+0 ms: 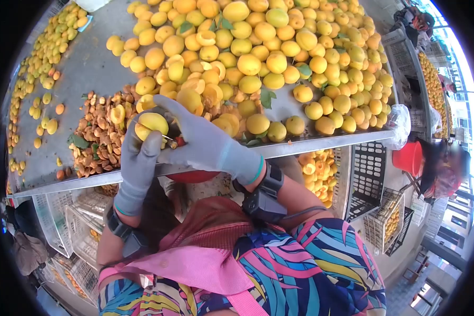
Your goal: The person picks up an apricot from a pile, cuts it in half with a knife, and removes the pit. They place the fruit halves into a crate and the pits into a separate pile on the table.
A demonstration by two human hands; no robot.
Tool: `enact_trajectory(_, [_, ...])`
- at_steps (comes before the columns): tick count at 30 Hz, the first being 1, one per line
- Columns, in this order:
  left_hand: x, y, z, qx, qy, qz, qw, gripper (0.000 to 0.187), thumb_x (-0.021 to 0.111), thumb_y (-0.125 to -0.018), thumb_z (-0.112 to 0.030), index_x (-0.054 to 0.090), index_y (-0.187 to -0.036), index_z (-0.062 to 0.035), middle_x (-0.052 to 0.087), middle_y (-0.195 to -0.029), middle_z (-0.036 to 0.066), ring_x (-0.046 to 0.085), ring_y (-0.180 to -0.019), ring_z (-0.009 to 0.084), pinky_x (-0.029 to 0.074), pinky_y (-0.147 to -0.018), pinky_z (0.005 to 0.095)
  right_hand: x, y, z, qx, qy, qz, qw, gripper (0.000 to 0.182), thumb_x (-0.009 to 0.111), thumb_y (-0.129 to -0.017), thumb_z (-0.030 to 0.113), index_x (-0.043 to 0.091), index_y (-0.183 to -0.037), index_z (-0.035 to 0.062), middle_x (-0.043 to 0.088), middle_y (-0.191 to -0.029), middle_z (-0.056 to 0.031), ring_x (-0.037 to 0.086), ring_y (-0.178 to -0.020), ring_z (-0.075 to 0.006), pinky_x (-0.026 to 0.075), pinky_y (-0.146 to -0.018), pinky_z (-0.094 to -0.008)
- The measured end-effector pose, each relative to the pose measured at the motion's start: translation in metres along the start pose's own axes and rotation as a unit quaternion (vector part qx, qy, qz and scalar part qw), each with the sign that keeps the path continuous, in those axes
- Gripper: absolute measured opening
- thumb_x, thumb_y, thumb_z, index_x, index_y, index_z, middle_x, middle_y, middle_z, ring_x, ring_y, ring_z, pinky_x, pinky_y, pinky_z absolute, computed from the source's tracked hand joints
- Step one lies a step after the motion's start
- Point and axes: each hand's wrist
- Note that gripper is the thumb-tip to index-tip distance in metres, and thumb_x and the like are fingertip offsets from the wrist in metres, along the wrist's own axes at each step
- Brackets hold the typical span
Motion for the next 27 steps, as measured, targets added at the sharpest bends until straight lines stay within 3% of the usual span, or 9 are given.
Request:
enact_trajectory(3, [0.001,0.010,-0.002,0.010,-0.013,0.040,0.999,0.051,0.066,-0.086,-0.018,0.044,-0.127,0.0026,0.057,-0.113,0.006,0.054,-0.103,0.0125,0.044,-0.090,0.0261,0.003,0.019,0.018,0.059,0.061,-0.017,0.996,0.086,0.069,-0.081,0.023,0.015,-0.145,0.0068,0.060,-0.107,-0.0179,0.062,-0.094,-0.0262,0.048,-0.082,-0.0338])
enact_trajectory(5, [0.009,0.020,-0.005,0.006,0.007,0.031,0.999,0.054,0.067,-0.086,-0.021,0.043,-0.129,0.0019,0.056,-0.114,0.006,0.054,-0.103,0.0120,0.045,-0.089,0.0261,0.004,0.031,0.027,0.155,0.018,0.015,0.988,0.080,0.063,-0.086,0.023,0.012,-0.146,0.0078,0.061,-0.081,-0.0155,0.062,-0.067,-0.0234,0.049,-0.063,-0.0327])
enact_trajectory(6, [0.008,0.023,-0.006,0.004,-0.023,0.037,0.999,0.053,0.066,-0.087,-0.020,0.043,-0.129,0.0011,0.057,-0.114,0.006,0.054,-0.102,0.0119,0.045,-0.089,0.0262,0.008,0.036,0.025,0.128,0.022,0.003,0.992,0.077,0.058,-0.088,0.021,0.010,-0.146,0.0094,0.056,-0.065,-0.0119,0.055,-0.049,-0.0199,0.045,-0.052,-0.0318])
enact_trajectory(14, [0.024,0.051,-0.012,-0.002,-0.027,0.026,0.999,0.056,0.066,-0.087,-0.022,0.041,-0.133,0.0005,0.056,-0.116,0.008,0.054,-0.104,0.0133,0.046,-0.089,0.0267,0.014,0.054,0.065,0.181,0.122,0.040,0.975,0.073,0.057,-0.086,0.021,0.014,-0.145,0.0117,0.057,-0.068,-0.0168,0.061,-0.059,-0.0264,0.046,-0.057,-0.0355])
enact_trajectory(16, [0.035,0.059,-0.016,-0.011,0.196,-0.032,0.980,0.056,0.065,-0.088,-0.023,0.041,-0.132,0.0030,0.054,-0.119,0.010,0.053,-0.106,0.0145,0.045,-0.090,0.0265,0.023,0.058,0.060,0.126,0.192,0.004,0.973,0.072,0.057,-0.087,0.024,0.015,-0.144,0.0124,0.059,-0.072,-0.0201,0.062,-0.069,-0.0346,0.047,-0.063,-0.0410])
enact_trajectory(19, [0.041,0.072,-0.031,-0.020,0.045,-0.093,0.994,0.041,0.054,-0.094,-0.019,0.045,-0.128,0.0021,0.055,-0.116,0.009,0.055,-0.105,0.0184,0.049,-0.085,0.0301,0.036,0.067,0.054,0.025,0.201,-0.031,0.979,0.072,0.057,-0.087,0.025,0.015,-0.144,0.0136,0.061,-0.080,-0.0232,0.061,-0.079,-0.0404,0.047,-0.071,-0.0445])
enact_trajectory(20, [0.041,0.076,-0.028,0.087,-0.122,-0.026,0.988,0.038,0.054,-0.094,-0.019,0.046,-0.125,0.0023,0.056,-0.114,0.009,0.056,-0.102,0.0168,0.049,-0.083,0.0275,0.040,0.071,0.050,0.020,0.203,-0.030,0.979,0.072,0.057,-0.087,0.025,0.015,-0.144,0.0136,0.061,-0.080,-0.0232,0.061,-0.079,-0.0404,0.047,-0.071,-0.0445])
enact_trajectory(23, [0.042,0.086,-0.032,-0.018,0.034,-0.028,0.999,0.048,0.063,-0.089,-0.016,0.043,-0.128,0.0031,0.055,-0.116,0.008,0.055,-0.101,0.0126,0.046,-0.086,0.0242,0.043,0.079,0.049,-0.035,0.255,-0.051,0.965,0.073,0.056,-0.086,0.021,0.014,-0.145,0.0146,0.061,-0.086,-0.0247,0.061,-0.083,-0.0407,0.047,-0.073,-0.0450])
enact_trajectory(27, [0.059,0.099,-0.034,0.054,0.017,-0.062,0.996,0.042,0.064,-0.088,-0.014,0.047,-0.122,0.0030,0.058,-0.105,0.006,0.056,-0.093,0.0109,0.047,-0.080,0.0239,0.045,0.094,0.072,0.018,0.240,-0.013,0.970,0.075,0.056,-0.084,0.016,0.013,-0.145,0.0140,0.061,-0.089,-0.0254,0.061,-0.084,-0.0415,0.047,-0.074,-0.0448])
Point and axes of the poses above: each hand's wrist, its own y-axis away from the middle knuckle, its own x-axis out of the palm, z = x × y
